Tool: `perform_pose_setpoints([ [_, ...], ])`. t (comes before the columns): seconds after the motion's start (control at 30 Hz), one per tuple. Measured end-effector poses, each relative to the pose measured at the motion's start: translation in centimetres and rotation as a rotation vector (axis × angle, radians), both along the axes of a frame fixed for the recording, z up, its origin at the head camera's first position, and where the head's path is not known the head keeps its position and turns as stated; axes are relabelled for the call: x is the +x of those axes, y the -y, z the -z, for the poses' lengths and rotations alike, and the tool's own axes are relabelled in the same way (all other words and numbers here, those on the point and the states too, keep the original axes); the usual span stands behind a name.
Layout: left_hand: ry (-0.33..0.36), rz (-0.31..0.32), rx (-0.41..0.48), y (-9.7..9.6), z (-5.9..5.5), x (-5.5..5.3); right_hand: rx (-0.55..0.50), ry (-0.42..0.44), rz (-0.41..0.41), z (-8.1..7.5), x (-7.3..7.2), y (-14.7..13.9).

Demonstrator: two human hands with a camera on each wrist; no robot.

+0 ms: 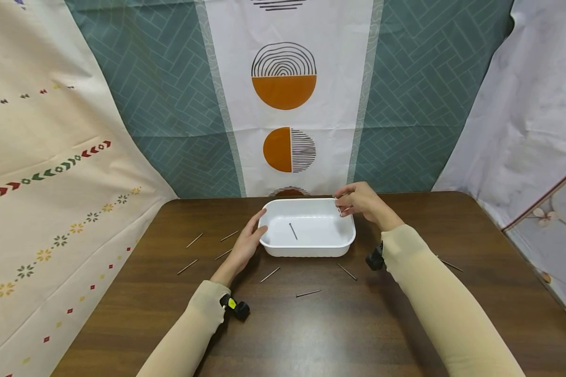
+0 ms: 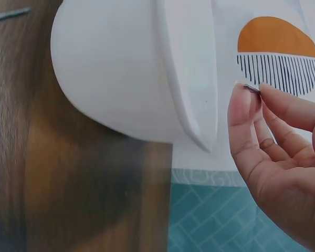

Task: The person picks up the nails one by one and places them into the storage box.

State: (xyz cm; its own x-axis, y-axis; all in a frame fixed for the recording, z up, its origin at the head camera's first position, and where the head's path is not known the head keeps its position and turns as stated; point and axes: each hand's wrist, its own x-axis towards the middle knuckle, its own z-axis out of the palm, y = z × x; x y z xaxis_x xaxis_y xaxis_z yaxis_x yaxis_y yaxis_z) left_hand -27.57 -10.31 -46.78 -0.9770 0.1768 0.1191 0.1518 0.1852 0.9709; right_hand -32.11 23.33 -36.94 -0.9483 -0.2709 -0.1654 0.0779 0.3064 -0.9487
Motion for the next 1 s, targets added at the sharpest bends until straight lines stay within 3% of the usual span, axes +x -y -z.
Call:
perform_pose_setpoints([
  [1.0, -0.004, 0.001, 0.01, 0.0, 0.2, -0.1, -0.056, 0.047, -0.015, 3.0, -0.5, 5.5],
])
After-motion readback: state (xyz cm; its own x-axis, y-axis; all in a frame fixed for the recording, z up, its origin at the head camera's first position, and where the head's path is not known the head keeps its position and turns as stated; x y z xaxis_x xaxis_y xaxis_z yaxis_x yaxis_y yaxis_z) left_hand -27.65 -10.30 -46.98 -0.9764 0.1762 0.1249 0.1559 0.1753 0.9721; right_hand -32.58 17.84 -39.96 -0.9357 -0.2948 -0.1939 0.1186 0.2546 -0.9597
